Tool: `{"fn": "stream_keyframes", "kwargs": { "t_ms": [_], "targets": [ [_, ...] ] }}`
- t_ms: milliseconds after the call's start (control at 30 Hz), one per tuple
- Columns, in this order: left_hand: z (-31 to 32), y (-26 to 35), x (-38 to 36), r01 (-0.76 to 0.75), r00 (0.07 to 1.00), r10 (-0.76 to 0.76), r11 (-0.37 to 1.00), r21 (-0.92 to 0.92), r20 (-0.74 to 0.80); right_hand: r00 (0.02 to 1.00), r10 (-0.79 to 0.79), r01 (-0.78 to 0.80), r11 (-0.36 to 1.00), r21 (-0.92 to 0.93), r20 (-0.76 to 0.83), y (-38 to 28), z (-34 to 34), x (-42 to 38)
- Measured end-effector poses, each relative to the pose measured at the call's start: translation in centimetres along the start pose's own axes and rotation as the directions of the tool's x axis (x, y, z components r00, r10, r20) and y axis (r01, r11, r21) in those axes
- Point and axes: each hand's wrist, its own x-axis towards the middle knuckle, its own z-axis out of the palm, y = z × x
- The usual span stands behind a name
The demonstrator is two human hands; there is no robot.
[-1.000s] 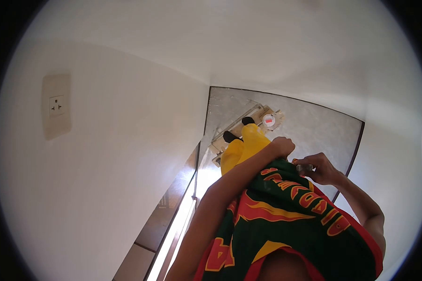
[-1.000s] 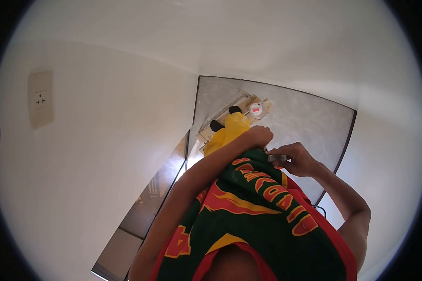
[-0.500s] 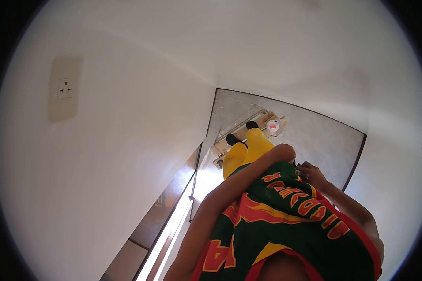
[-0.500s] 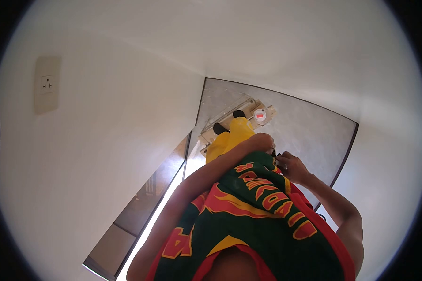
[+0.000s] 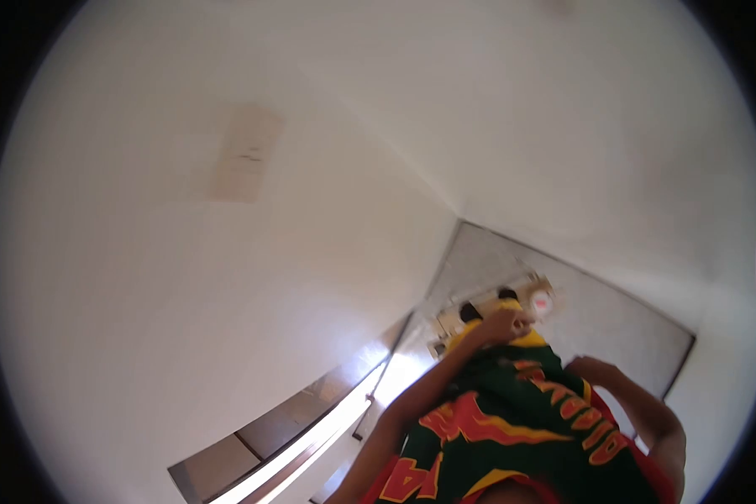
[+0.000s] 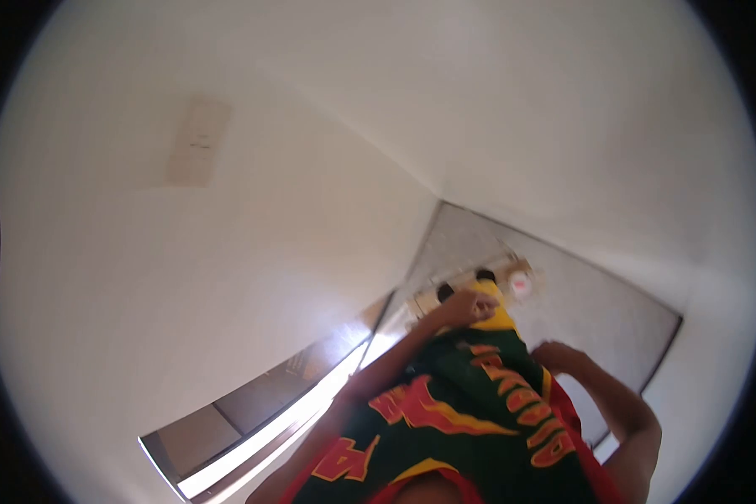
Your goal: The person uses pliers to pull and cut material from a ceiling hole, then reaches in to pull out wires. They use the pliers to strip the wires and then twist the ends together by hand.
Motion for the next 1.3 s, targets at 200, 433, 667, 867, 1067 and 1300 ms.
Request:
{"fn": "stream_keyframes", "kwargs": {
  "t_ms": [200,433,667,867,1067,1300],
  "targets": [
    [-5.0,-8.3,-9.6,0.124,0.834,-0.310,0.911,-0.393,-0.456,0.933,0.213,-0.313,0.879,-0.359,-0.291,-1.4,-12.1,5.0],
    [-7.1,-9.7,-16.3,0.297,0.437,-0.577,0.817,-0.494,-0.690,0.312,-0.582,0.396,0.798,-0.455,-0.751,-18.2,-30.9,7.4],
    [-8.5,-9.3,-17.9,0.123,0.689,-0.316,0.938,-0.325,-0.652,-0.772,-0.606,0.190,0.069,-0.979,-0.193,-48.0,-45.5,1.4],
    [-7.6,-7.5,-19.4,0.274,0.634,-0.392,0.920,-0.281,-0.667,-0.848,-0.418,0.391,-0.080,-0.917,-0.325,-61.1,-51.5,-2.8],
    [-3.2,-10.7,-22.3,0.404,0.591,-0.471,0.875,-0.266,-0.655,-0.707,-0.440,0.658,-0.122,-0.743,-0.553,-66.1,-51.8,-6.7],
    [0.2,-14.9,-24.1,0.458,0.532,-0.536,0.833,-0.310,-0.656,-0.580,-0.439,0.814,-0.273,-0.513,-0.686,-67.6,-51.2,-7.8]
  ]
}}
